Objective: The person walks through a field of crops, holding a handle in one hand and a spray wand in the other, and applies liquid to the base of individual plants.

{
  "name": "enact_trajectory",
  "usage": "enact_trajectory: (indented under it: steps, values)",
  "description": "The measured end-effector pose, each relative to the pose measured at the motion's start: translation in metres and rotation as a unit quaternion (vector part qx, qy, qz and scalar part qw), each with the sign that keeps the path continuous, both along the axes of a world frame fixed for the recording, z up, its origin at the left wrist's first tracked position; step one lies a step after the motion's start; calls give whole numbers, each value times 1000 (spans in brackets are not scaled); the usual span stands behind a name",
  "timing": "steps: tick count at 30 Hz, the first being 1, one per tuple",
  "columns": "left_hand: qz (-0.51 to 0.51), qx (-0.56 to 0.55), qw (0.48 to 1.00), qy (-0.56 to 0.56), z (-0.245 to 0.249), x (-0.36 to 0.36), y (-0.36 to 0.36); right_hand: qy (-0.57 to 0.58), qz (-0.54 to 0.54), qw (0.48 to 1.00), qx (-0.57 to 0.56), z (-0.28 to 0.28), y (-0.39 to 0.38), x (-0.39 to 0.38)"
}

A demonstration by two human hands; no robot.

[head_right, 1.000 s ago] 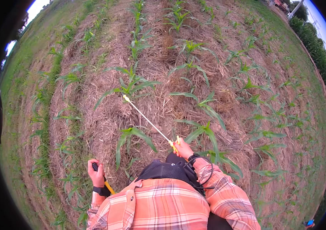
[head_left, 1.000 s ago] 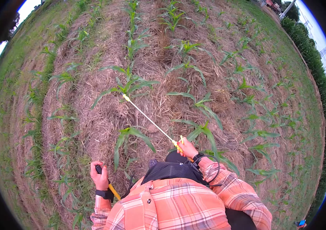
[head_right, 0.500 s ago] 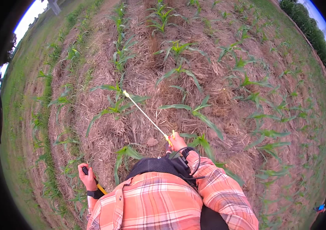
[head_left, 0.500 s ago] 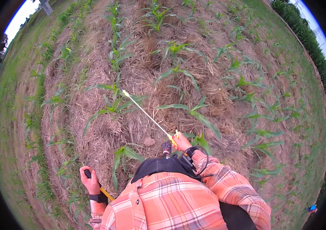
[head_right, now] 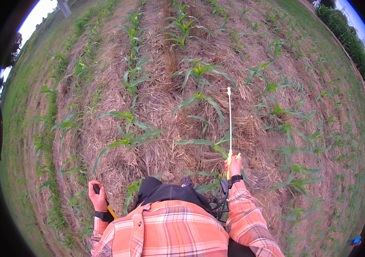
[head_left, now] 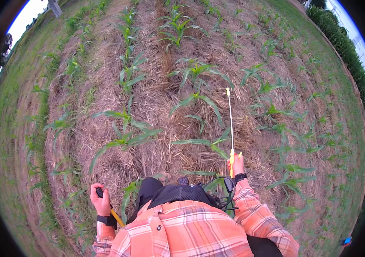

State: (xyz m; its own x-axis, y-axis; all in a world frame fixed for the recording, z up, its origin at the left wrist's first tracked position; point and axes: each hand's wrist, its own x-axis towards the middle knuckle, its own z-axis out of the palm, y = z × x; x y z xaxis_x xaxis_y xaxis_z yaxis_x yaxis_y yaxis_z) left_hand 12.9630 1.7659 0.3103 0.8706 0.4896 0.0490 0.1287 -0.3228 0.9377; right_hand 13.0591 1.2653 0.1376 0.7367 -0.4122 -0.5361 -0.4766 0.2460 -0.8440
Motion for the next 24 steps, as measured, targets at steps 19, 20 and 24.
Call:
enact_trajectory:
  steps: [19,20,24]
  values:
    - [-11,-40,999,15,-10,153,114,39,108,993,-4,24,163,140]
    - [-7,-30,999,16,-7,157,122,45,125,991,-8,25,179,149]
    - [6,-51,998,21,-2,171,147,48,224,973,-40,26,237,178]
